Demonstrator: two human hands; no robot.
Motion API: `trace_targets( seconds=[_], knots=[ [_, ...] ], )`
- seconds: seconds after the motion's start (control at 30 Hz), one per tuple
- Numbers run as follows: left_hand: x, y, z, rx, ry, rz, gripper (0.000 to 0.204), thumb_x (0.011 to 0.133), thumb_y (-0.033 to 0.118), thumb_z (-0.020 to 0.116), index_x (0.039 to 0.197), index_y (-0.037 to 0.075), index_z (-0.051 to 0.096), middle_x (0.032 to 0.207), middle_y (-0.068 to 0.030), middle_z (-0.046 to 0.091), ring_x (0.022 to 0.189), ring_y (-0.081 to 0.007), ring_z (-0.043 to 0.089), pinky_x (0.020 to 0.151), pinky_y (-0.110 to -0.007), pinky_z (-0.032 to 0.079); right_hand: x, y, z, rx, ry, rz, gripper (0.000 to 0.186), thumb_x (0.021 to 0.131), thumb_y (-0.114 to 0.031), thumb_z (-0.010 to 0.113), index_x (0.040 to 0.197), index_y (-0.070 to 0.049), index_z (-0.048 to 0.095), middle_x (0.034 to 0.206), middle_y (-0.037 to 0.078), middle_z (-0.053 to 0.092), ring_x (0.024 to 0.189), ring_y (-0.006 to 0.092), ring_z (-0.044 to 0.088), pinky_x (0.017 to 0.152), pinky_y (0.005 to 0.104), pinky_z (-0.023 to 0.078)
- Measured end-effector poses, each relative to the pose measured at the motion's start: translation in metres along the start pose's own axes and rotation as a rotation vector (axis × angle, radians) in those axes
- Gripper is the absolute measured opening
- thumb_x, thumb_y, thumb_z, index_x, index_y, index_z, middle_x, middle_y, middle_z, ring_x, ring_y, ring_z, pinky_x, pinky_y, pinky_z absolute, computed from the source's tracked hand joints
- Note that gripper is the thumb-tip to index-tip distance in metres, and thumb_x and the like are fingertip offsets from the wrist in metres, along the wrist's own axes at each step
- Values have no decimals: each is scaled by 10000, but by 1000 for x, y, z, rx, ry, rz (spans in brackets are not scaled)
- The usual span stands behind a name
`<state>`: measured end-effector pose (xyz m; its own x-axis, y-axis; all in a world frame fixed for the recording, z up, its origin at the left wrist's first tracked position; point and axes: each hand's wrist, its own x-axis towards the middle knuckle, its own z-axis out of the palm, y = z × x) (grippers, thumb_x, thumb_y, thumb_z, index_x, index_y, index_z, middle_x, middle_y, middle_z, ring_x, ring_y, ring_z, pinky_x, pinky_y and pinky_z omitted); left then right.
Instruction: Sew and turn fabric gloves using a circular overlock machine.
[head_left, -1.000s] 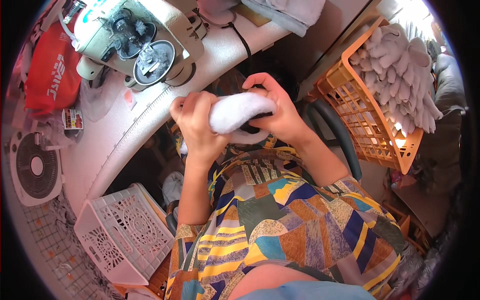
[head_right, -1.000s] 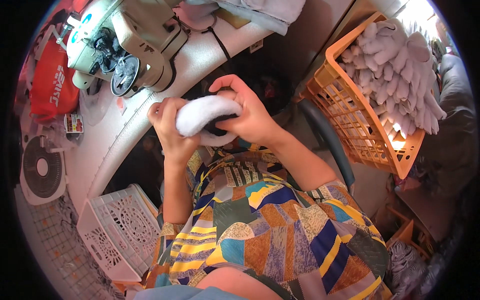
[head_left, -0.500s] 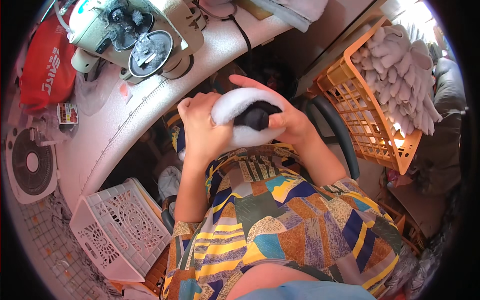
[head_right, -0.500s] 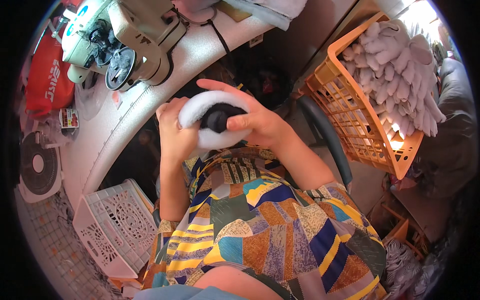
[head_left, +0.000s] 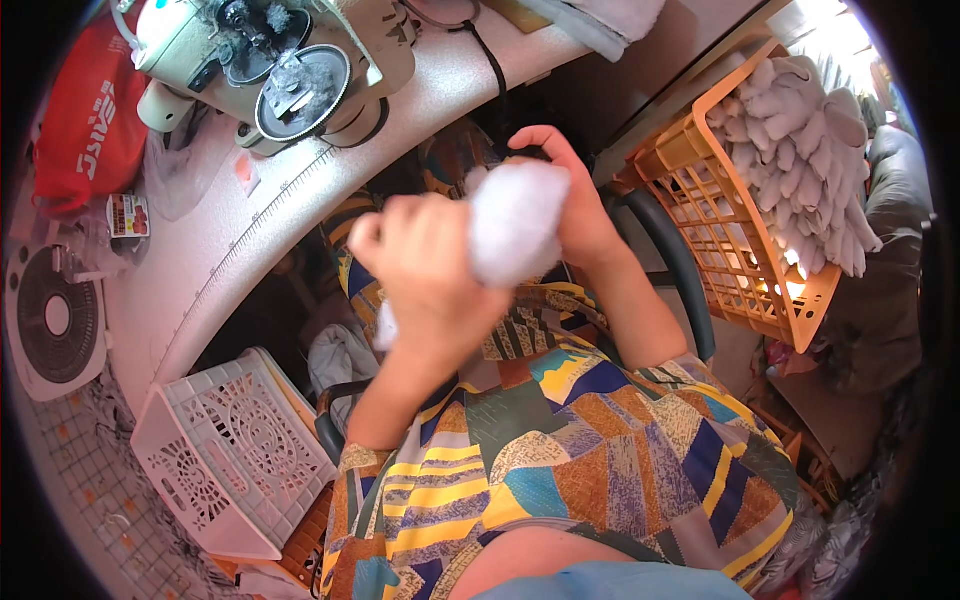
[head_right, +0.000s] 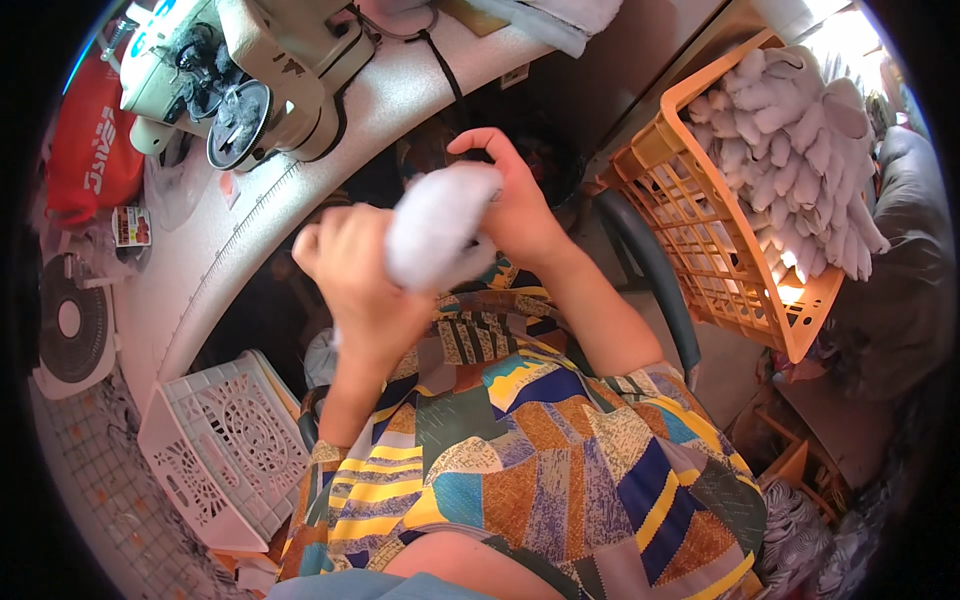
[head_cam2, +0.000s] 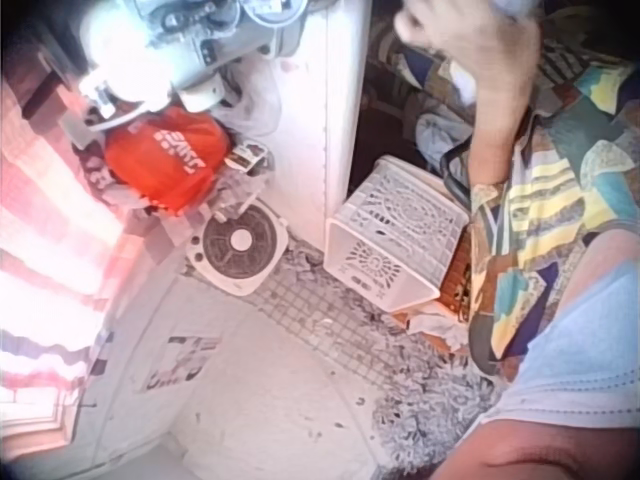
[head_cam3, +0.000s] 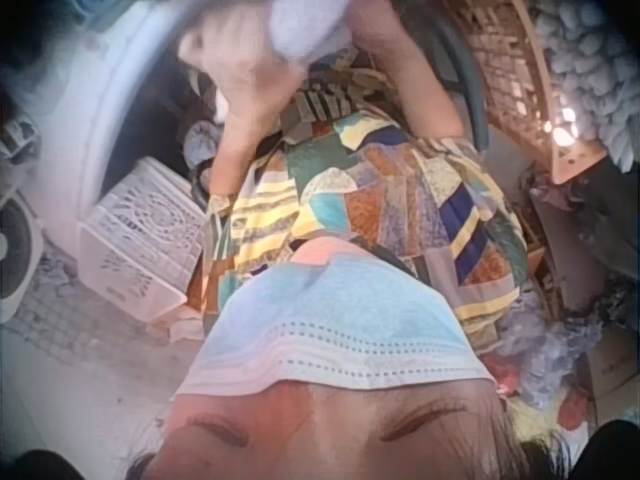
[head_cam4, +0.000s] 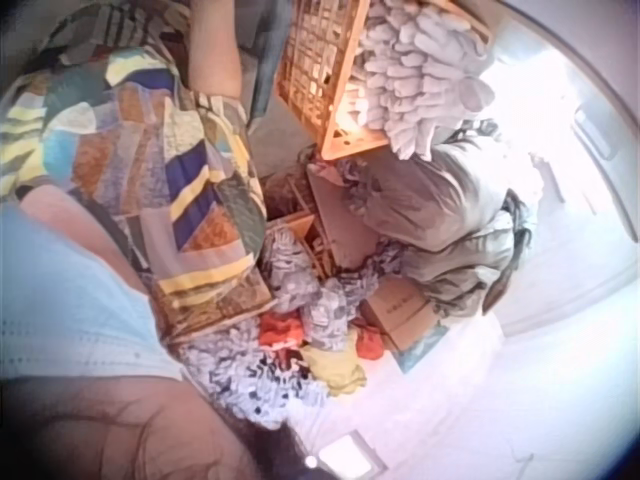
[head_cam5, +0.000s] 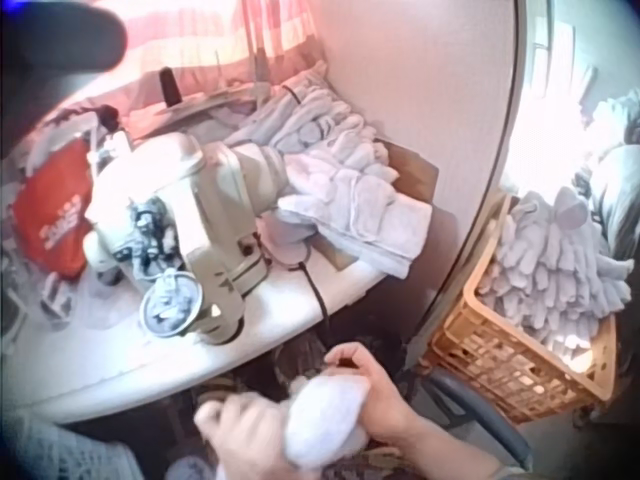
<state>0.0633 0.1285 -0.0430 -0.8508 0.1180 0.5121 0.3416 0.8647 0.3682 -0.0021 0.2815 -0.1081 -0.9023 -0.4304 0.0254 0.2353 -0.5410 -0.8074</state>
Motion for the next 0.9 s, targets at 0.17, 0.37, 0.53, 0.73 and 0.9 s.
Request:
trace_targets(
  seconds=[0.17,0.37,0.53,0.73,0.9],
  knots=[
    [-19,19,28,120,102,254,169,637,134,592,795,80,564,788,-30,544,847,-193,556,820,-391,277,8,16,7,-1009,529,-571,303,654,-58,719,917,-57,569,825,56,538,709,177,504,687,303,443],
    [-6,1,26,252,186,196,152,700,133,569,846,109,601,832,-3,574,867,-164,570,856,-382,276,-2,-22,18,-1361,59,-1081,386,654,-136,703,1026,-64,631,1027,83,618,957,282,596,848,358,448],
    [-14,9,26,155,209,220,210,677,102,595,885,75,615,853,-17,579,860,-177,575,846,-388,282,11,-13,16,-1319,-4,-1102,331,655,-137,655,969,-33,672,872,81,657,740,229,655,586,301,509],
    [-19,5,16,-14,143,211,367,563,104,644,917,7,630,862,-87,600,877,-262,576,815,-414,304,15,-3,21,-1226,123,-1030,197,642,-101,685,812,-31,614,829,105,647,668,244,629,573,324,504],
    [-7,-20,11,42,91,130,369,574,71,647,942,85,629,891,-45,601,916,-239,562,835,-401,303,8,-3,23,-955,52,-638,323,656,-30,729,933,-29,563,856,87,652,757,208,639,666,307,499]
  ],
)
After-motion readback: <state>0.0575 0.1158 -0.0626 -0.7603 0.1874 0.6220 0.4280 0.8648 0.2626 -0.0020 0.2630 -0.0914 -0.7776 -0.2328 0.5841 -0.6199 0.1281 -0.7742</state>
